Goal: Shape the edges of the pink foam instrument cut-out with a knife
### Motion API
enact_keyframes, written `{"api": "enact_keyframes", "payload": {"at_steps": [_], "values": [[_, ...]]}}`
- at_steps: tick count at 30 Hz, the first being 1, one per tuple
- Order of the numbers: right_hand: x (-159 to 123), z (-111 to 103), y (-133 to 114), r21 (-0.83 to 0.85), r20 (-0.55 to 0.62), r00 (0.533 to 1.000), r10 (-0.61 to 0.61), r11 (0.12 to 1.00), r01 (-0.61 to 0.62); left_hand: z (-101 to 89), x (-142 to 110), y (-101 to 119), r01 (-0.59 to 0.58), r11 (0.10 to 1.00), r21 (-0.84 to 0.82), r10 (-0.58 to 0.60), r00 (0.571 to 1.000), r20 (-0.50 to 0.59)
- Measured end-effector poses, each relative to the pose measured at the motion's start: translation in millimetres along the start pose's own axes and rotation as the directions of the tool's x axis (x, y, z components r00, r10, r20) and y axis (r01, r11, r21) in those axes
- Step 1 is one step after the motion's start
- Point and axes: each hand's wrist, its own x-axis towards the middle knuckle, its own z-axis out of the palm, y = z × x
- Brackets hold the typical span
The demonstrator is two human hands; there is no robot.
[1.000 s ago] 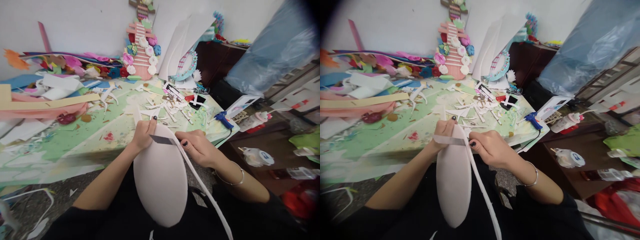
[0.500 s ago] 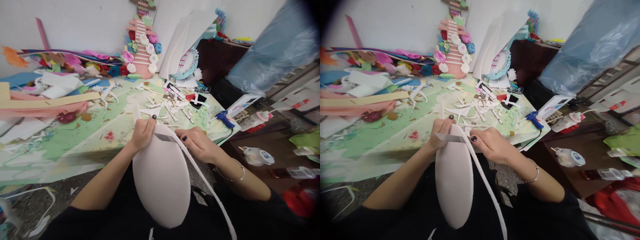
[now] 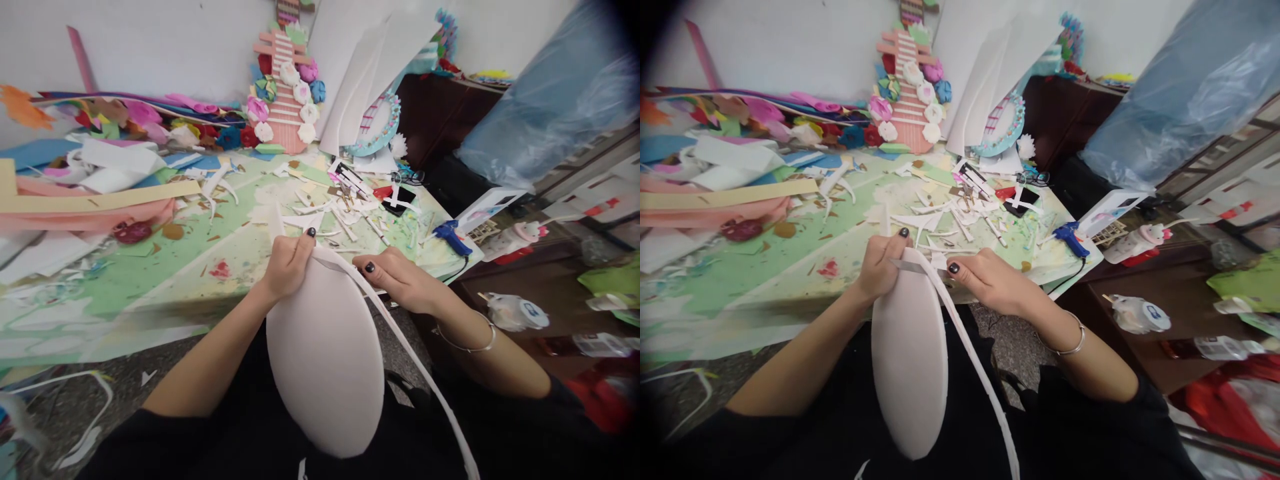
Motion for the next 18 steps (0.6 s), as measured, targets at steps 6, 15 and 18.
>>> {"api": "enact_keyframes", "payload": {"at_steps": [6,15,18], "values": [[2.4,-0.5,5.1,0.016,0.025,0.999,0.020,1.000,-0.021,0.0,1.5,-1.1,0.017,1.000,-0.005,-0.017,1.000,-0.001],[0.8,3.5,14.0,-0.017,-0.050,0.999,-0.014,1.000,0.013,-4.4,-6.0,1.1,-0.237,0.971,0.014,0.235,0.954,-0.184],[-0.7,6.1,17.4,0.018,-0.088,0.996,0.000,1.000,0.001,-5.7,-12.3,-15.2,-0.158,0.986,0.049,0.162,0.851,-0.499]]}}
